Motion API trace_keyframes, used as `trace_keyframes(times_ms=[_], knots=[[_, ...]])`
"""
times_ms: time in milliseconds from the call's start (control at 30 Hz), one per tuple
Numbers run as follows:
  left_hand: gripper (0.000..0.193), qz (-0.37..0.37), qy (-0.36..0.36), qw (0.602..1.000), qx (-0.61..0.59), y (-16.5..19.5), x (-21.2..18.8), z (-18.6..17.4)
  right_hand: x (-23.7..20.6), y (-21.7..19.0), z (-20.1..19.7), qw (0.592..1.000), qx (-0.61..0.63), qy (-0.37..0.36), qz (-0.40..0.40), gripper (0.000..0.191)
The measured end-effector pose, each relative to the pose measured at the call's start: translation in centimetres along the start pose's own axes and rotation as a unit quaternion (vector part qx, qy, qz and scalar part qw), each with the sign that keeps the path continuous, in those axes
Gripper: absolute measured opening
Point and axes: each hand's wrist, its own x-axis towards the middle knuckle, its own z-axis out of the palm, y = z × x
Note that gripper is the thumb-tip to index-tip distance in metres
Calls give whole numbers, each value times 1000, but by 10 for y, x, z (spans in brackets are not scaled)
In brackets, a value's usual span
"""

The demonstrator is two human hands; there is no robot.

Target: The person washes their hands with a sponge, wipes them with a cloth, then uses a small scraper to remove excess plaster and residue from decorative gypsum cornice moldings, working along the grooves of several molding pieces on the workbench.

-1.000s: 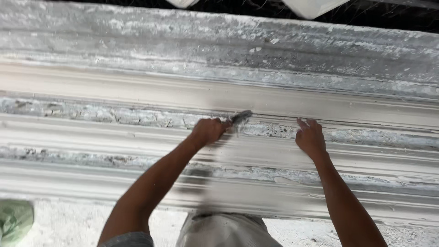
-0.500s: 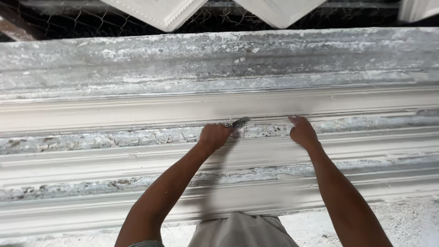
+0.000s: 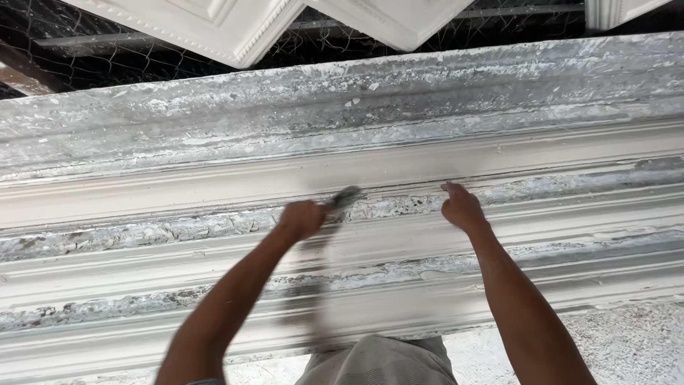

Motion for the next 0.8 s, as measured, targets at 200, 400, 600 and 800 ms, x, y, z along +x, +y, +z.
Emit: trace_keyframes(times_ms=[200,400,600,800], knots=[[38,10,11,1000,6,25,17,10,14,24,2,997,-9,-66,25,45],[40,-72,-54,996,25,11,-10,-19,23,142,-23,989,-96,66,-89,57],[38,-65,-9,998,5,88,24,2,48,199,-25,993,-116,-20,22,88],[37,-110,-26,994,9,62,-7,-5,52,211,-24,998,-54,26,-28,84]])
